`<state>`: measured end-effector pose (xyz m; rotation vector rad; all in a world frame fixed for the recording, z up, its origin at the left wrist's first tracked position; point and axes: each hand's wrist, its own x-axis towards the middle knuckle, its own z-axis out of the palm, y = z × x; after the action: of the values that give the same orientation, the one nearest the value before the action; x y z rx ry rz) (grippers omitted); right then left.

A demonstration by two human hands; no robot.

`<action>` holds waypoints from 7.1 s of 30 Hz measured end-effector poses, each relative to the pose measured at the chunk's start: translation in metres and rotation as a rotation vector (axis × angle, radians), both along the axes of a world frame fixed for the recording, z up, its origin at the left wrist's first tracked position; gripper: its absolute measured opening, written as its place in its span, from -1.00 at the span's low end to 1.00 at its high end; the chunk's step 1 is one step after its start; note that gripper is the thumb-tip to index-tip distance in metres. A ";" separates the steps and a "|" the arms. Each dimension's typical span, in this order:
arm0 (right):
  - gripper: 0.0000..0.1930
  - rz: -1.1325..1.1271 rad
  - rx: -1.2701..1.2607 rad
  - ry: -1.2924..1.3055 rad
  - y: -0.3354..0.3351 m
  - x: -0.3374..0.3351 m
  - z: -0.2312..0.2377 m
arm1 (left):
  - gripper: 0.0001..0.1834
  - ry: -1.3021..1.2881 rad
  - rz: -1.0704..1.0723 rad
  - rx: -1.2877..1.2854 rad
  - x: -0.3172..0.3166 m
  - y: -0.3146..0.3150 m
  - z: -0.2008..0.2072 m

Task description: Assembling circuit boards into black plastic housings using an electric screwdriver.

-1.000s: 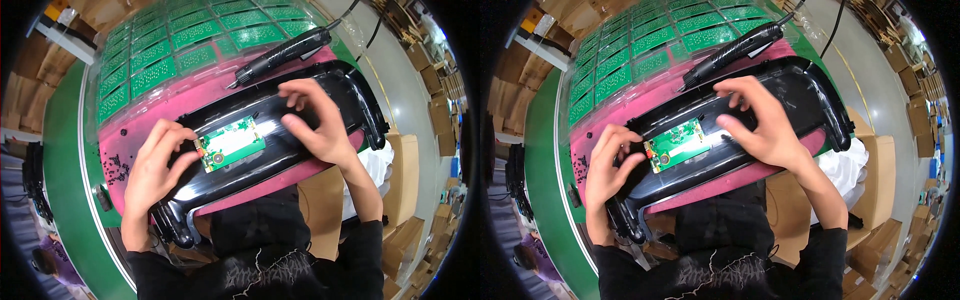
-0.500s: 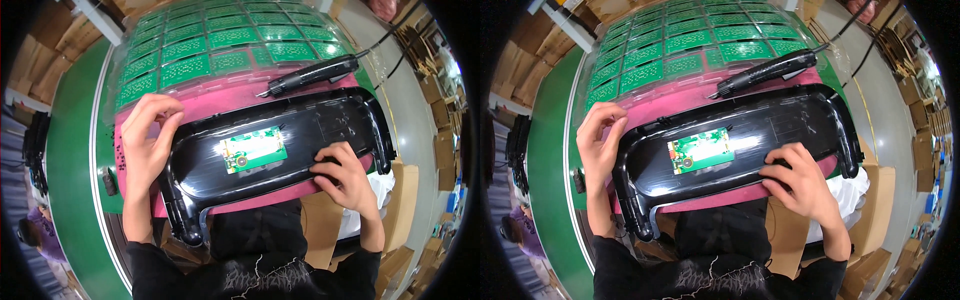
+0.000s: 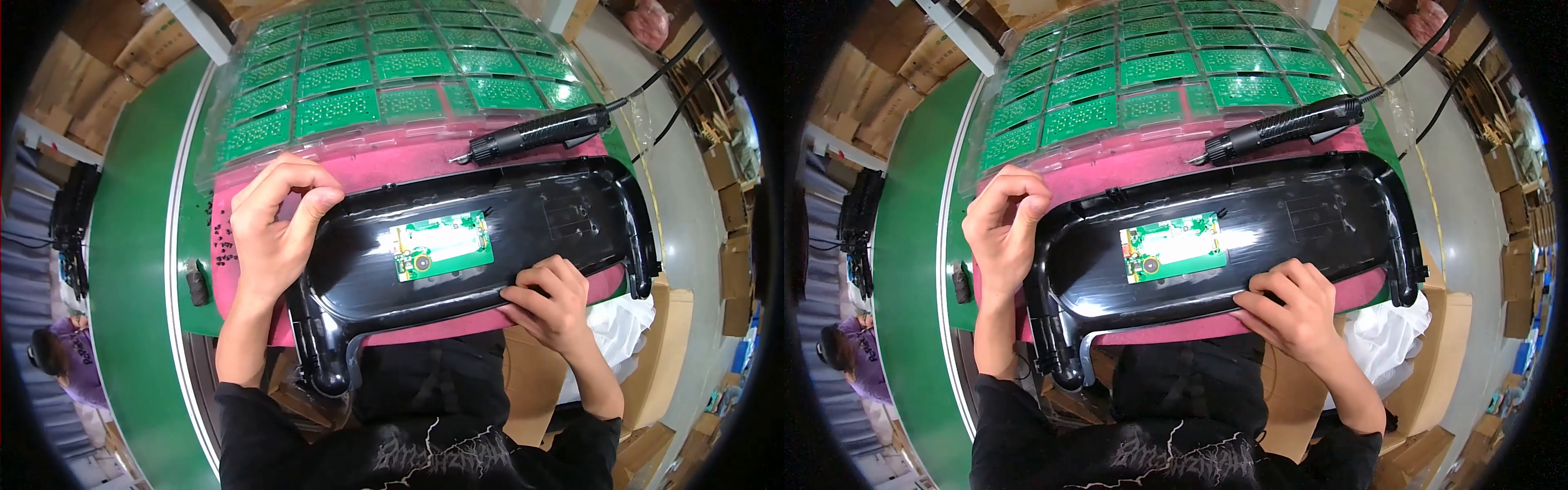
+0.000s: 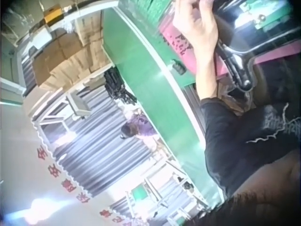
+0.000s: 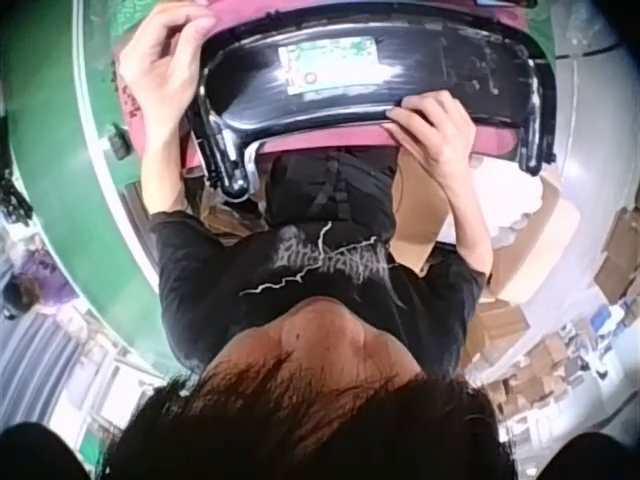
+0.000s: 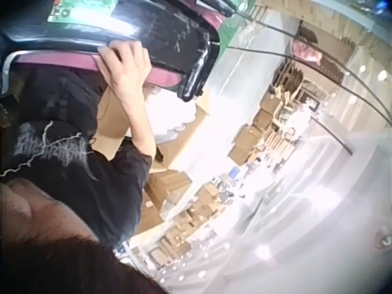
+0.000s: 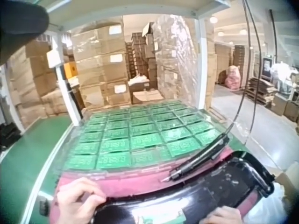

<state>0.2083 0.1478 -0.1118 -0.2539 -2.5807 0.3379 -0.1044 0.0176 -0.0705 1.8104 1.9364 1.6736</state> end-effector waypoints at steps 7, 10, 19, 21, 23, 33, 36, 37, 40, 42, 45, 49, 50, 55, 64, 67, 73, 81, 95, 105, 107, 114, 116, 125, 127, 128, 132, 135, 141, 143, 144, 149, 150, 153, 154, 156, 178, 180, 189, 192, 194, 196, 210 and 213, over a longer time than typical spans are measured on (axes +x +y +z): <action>-0.79 0.023 -0.042 0.078 -0.001 0.001 0.000 | -0.84 -0.210 -0.188 0.034 -0.001 -0.007 -0.012; -0.86 -0.030 -0.180 0.166 0.007 0.012 0.001 | -0.75 -0.245 -0.385 0.035 0.001 0.003 -0.014; -0.69 -0.235 -0.095 -0.038 0.098 0.021 -0.017 | -0.38 -0.250 -0.934 0.013 0.020 -0.021 -0.013; -0.64 -0.227 -0.081 0.002 0.095 0.012 -0.018 | -0.42 -0.139 -1.304 -0.238 0.025 -0.023 0.012; -0.65 -0.292 -0.053 0.016 0.085 0.025 -0.023 | -0.70 0.199 -1.604 -0.789 0.040 -0.007 0.037; -0.69 -0.310 -0.055 -0.021 0.083 0.023 -0.021 | -0.80 0.315 -1.573 -0.896 0.051 -0.029 0.053; -0.75 -0.319 -0.054 -0.069 0.086 0.024 -0.019 | -0.59 -0.013 -1.490 -0.568 0.026 -0.037 0.049; -0.75 -0.318 -0.050 -0.054 0.088 0.029 -0.018 | -0.55 -0.117 -1.258 -0.357 0.017 -0.050 0.046; -0.68 -0.319 -0.010 -0.031 0.091 0.032 -0.017 | -0.77 -0.098 -0.352 -0.208 -0.005 -0.066 0.039; -0.69 -0.299 -0.001 -0.001 0.079 0.023 -0.020 | -0.98 0.191 0.000 -0.530 -0.011 -0.046 0.048; -0.71 -0.279 -0.038 -0.043 0.076 0.023 -0.011 | -0.77 0.421 0.143 -0.754 -0.034 -0.018 0.046; -0.73 -0.305 -0.154 -0.099 0.076 0.025 -0.001 | -0.63 0.545 0.111 -0.848 -0.053 -0.003 0.020; -0.73 -0.301 -0.167 -0.118 0.079 0.027 0.003 | -0.59 0.563 0.078 -0.863 -0.053 -0.002 0.017; -0.76 -0.304 -0.268 -0.129 0.080 0.023 0.007 | -0.57 0.474 0.115 -0.859 -0.058 -0.007 0.009; -0.72 -0.343 -0.406 0.110 0.074 0.006 0.031 | -0.64 0.405 0.173 -0.808 -0.057 -0.015 0.007; -0.66 -0.476 -0.228 0.202 0.094 -0.008 0.042 | -0.63 0.416 0.179 -0.775 -0.060 -0.024 0.007; -0.40 -0.814 -0.104 -0.139 0.145 -0.019 0.053 | -0.60 0.392 0.239 -0.830 -0.066 -0.034 0.013; -0.52 -0.573 -0.688 0.493 0.131 -0.070 0.054 | -0.69 0.197 0.154 -0.992 -0.081 -0.050 0.012; -0.63 0.162 -1.235 0.735 0.078 -0.150 0.050 | -0.76 0.226 0.277 -0.955 -0.065 -0.056 0.007; -0.57 0.332 -1.382 1.053 0.039 -0.129 0.081 | -0.93 0.432 0.307 -0.874 -0.060 -0.050 0.004; -0.51 0.379 -1.430 1.068 0.027 -0.124 0.084 | -0.93 0.396 0.307 -0.808 -0.058 -0.048 0.006; -0.33 0.569 -1.365 1.094 -0.004 -0.103 0.095 | -0.91 0.028 -0.191 -0.240 -0.024 -0.017 0.017; -0.38 0.583 -1.348 1.047 -0.011 -0.097 0.098 | -0.91 0.035 -0.373 -0.214 -0.009 -0.014 0.010; -0.47 0.525 -1.178 0.939 -0.043 -0.104 0.102 | -0.78 0.084 -0.510 -0.141 0.018 -0.009 -0.010; -0.45 0.501 -1.173 0.931 -0.045 -0.105 0.101 | -0.78 0.128 -0.497 -0.112 0.019 -0.008 -0.012; -0.45 0.495 -1.178 0.917 -0.046 -0.105 0.101 | -0.78 0.175 -0.480 -0.084 0.019 -0.008 -0.012; -0.44 0.480 -1.196 0.885 -0.046 -0.107 0.100 | -0.75 0.202 -0.450 -0.140 0.019 -0.011 -0.010; -0.44 0.479 -1.204 0.867 -0.044 -0.108 0.100 | -0.74 0.233 -0.429 -0.158 0.019 -0.010 -0.010; -0.43 0.455 -1.238 0.831 -0.036 -0.109 0.095 | -0.69 0.254 -0.398 -0.094 0.020 -0.008 -0.006; -0.42 0.467 -1.219 0.811 -0.034 -0.108 0.093 | -0.68 0.280 -0.355 -0.012 0.021 -0.006 -0.006; -0.41 0.511 -1.199 0.811 -0.031 -0.108 0.089 | -0.70 0.322 -0.344 0.005 0.022 -0.006 -0.009; -0.41 0.491 -1.207 0.843 -0.034 -0.106 0.089 | -0.76 0.326 -0.316 0.107 0.026 -0.008 -0.005; -0.41 0.471 -1.220 0.843 -0.035 -0.107 0.088 | -0.76 0.329 -0.304 0.092 0.025 -0.010 -0.005; -0.42 0.455 -1.240 0.831 -0.032 -0.105 0.085 | -0.78 0.293 -0.304 0.070 0.023 -0.011 -0.007; -0.38 0.586 -1.266 0.840 -0.028 -0.104 0.083 | -0.79 0.241 -0.328 0.069 0.022 -0.012 -0.006; -0.35 0.694 -1.299 0.846 -0.026 -0.100 0.088 | -0.80 0.174 -0.360 0.081 0.024 -0.009 -0.005; -0.52 0.226 -1.062 0.689 0.024 -0.099 0.067 | -0.88 0.266 -0.485 -0.453 0.027 -0.010 -0.012; -0.52 0.218 -1.055 0.673 0.025 -0.099 0.066 | -0.88 0.251 -0.486 -0.443 0.028 -0.009 -0.015; -0.52 0.181 -1.075 0.645 0.031 -0.107 0.066 | -0.88 0.197 -0.465 -0.563 0.028 -0.009 -0.008; -0.60 0.335 -1.206 0.700 0.032 -0.110 0.066 | -0.88 0.202 -0.451 -0.564 0.028 -0.009 -0.006; -0.59 0.345 -1.194 0.655 0.032 -0.112 0.066 | -0.87 0.212 -0.445 -0.552 0.027 -0.009 -0.006; -0.58 0.344 -1.206 0.638 0.030 -0.114 0.068 | -0.87 0.210 -0.443 -0.558 0.026 -0.010 -0.006; -0.46 0.475 -1.141 0.762 -0.016 -0.101 0.093 | -0.85 0.184 -0.442 -0.411 0.025 -0.004 -0.012; -0.47 0.473 -1.164 0.813 -0.031 -0.108 0.098 | -0.84 0.153 -0.432 -0.339 0.023 -0.007 -0.012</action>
<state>0.0999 0.1167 -0.0139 0.1091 -1.3660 1.6840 -0.0813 0.0109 -0.0830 2.0650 1.5924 1.0375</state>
